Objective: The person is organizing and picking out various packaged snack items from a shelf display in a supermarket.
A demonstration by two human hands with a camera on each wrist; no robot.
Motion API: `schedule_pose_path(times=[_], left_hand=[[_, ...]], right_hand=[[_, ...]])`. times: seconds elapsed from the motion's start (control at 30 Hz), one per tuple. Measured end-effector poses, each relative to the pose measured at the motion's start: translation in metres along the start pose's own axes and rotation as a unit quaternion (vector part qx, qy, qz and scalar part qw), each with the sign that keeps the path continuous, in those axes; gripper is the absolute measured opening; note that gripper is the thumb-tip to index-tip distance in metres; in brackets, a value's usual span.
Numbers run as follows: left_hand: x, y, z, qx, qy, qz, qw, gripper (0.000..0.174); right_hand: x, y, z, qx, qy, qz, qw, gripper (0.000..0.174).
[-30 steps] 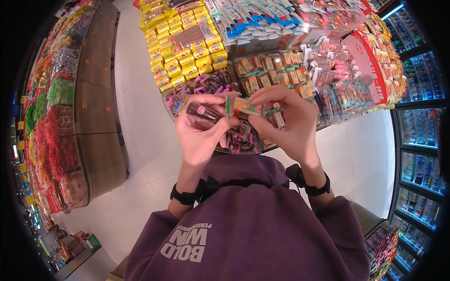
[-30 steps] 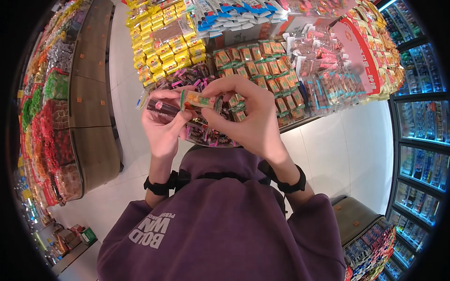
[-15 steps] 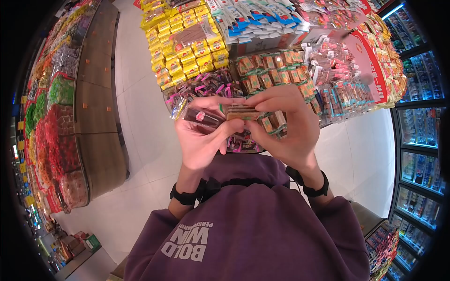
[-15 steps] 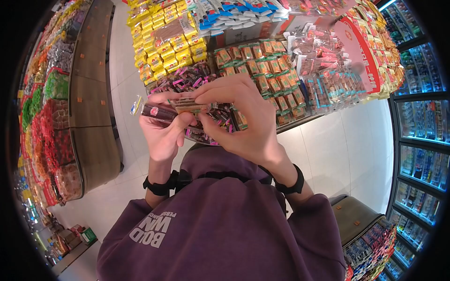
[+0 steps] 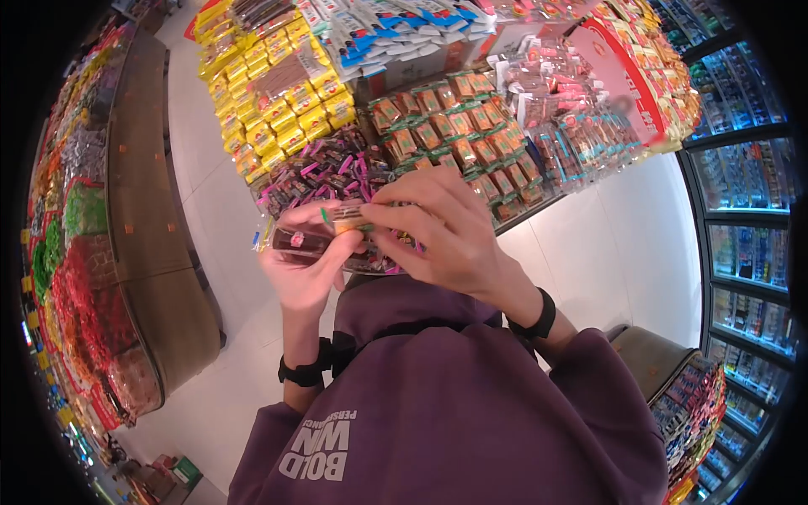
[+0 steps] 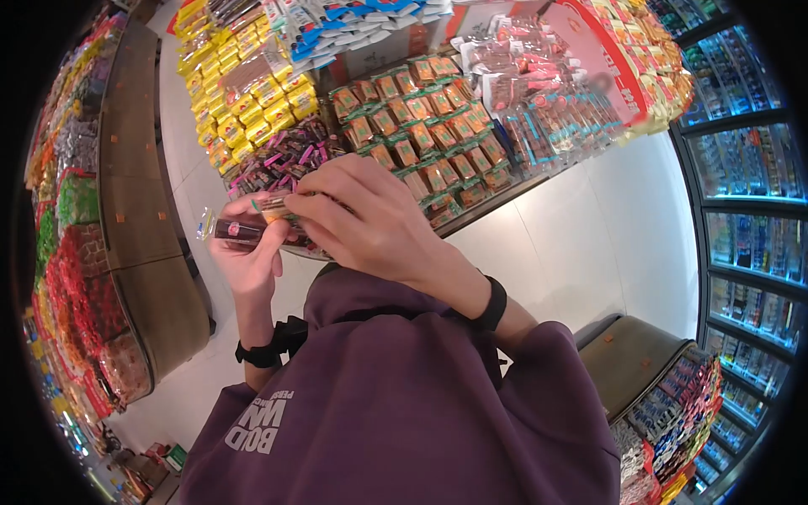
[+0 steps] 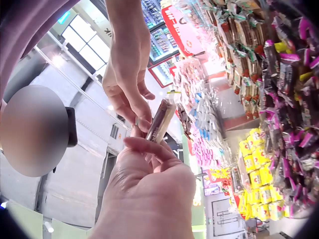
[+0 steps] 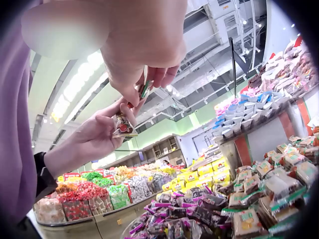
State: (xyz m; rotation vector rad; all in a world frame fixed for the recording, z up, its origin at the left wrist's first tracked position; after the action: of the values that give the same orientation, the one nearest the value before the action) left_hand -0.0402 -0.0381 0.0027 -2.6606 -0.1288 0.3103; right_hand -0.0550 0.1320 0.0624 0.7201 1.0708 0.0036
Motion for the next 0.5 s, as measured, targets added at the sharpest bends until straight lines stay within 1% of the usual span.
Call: schedule_pose_path(times=[0.03, 0.13, 0.27, 0.3, 0.4, 0.47, 0.5], left_hand=[[0.002, 0.008, 0.005, -0.020, 0.021, 0.014, 0.999, 0.035], [0.007, 0.021, 0.024, -0.071, 0.154, -0.001, 0.986, 0.036], [0.008, 0.019, 0.049, -0.076, 0.203, 0.028, 0.976, 0.036], [0.011, 0.020, 0.056, -0.085, 0.236, 0.030, 0.968, 0.035], [0.010, 0.017, 0.065, -0.075, 0.229, -0.007, 0.970, 0.034], [0.007, 0.019, 0.069, -0.068, 0.227, -0.022, 0.971, 0.031], [0.005, 0.018, 0.070, -0.067, 0.230, -0.027, 0.971, 0.030]], right_hand=[[0.006, -0.005, 0.001, 0.023, 0.003, 0.013, 1.000, 0.030], [0.030, -0.022, -0.002, 0.001, -0.062, 0.100, 0.993, 0.028], [0.063, -0.031, -0.015, -0.011, -0.143, 0.123, 0.982, 0.027], [0.071, -0.029, -0.022, -0.007, -0.161, 0.113, 0.980, 0.024], [0.087, 0.001, -0.053, 0.037, -0.222, 0.063, 0.972, 0.029], [0.097, 0.020, -0.076, 0.082, -0.272, 0.042, 0.958, 0.027], [0.106, 0.027, -0.090, 0.101, -0.308, 0.046, 0.945, 0.025]])
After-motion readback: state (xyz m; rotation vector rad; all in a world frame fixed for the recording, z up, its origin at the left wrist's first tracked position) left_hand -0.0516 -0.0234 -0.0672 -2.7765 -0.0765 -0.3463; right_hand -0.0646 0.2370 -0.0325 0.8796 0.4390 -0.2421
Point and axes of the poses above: each hand's wrist, its own x-axis away from the middle knuckle, its own y-axis out of the back of the hand, z = x × y, the point moved 7 cm from there along -x, towards the middle knuckle, and after that the axes turned 15 degrees about x, right-handed, at the moved point
